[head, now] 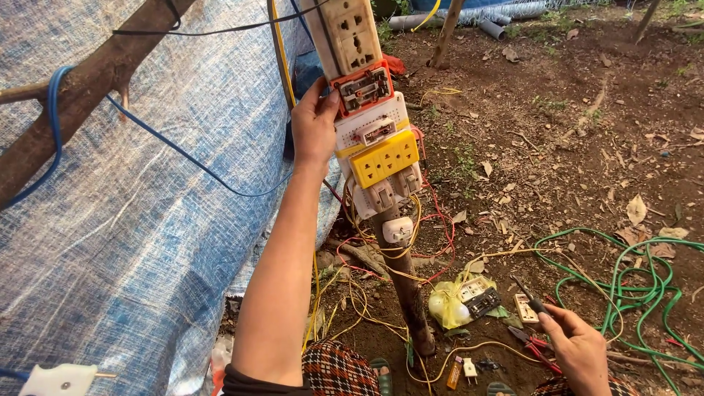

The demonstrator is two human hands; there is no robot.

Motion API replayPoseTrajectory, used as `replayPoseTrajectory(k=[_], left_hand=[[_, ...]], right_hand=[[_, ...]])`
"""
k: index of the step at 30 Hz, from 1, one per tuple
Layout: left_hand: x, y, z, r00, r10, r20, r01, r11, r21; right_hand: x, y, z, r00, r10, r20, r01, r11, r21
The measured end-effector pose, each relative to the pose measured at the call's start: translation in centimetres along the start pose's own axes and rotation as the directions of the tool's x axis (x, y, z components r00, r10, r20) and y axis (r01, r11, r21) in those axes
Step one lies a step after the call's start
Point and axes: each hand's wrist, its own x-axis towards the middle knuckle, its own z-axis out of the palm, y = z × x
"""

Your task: Repairing and assembling electrical sockets on a makeshift outdoor post using pliers and a screwdriver.

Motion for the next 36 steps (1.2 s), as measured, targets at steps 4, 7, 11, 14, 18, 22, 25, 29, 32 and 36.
replayPoseTrajectory(k=[4,7,11,14,18,22,25,29,32,36], left_hand=[[-0.2,0.1,-0.2,0.999,0.026,0.025,-0.026,1.0,-0.007],[0.0,0.4,0.1,1.0,0.007,0.022,-0.007,1.0,-0.001],[0.0,-0.2,0.1,0.997,0.068,0.047,-0.071,0.995,0.07],[0.0,0.6,0.3,0.998,0.054,0.027,-0.058,0.985,0.165],[-0.7,1.6,1.3,0.995,-0.098,-0.025,0.101,0.975,0.2],[-1.1,0.3,2.0,0.996,-0.055,-0.069,0.067,0.979,0.19],[-0.9,0.1,2.1,0.996,-0.063,-0.063,0.075,0.976,0.205],[-1.2,0.9,2.1,0.997,-0.056,-0.057,0.064,0.988,0.14],[-1.6,1.7,1.9,0.997,-0.063,-0.051,0.069,0.99,0.122],[-0.9,1.4,1.7,1.0,0.003,-0.013,-0.001,0.992,0.124]], right_hand=[[-1.0,-2.1,0.0,0.999,0.048,0.012,-0.049,0.994,0.094],[-1.3,-5.5,0.0,0.998,0.058,-0.035,-0.056,0.996,0.07],[-2.0,-14.1,-0.9,0.911,-0.409,0.062,0.412,0.886,-0.212],[-3.2,-25.2,-0.4,0.572,-0.818,0.057,0.774,0.516,-0.367],[-2.5,-35.5,3.3,0.139,-0.976,0.165,0.803,0.014,-0.595],[0.0,-39.5,6.6,0.127,-0.978,0.167,0.646,-0.046,-0.762],[0.5,-41.6,8.2,0.08,-0.977,0.198,0.586,-0.115,-0.802],[0.7,-42.8,9.4,0.062,-0.966,0.251,0.552,-0.177,-0.815],[0.8,-43.2,10.0,0.059,-0.957,0.283,0.501,-0.217,-0.838],[-1.0,-45.7,10.0,0.388,-0.827,0.407,0.501,-0.181,-0.846]])
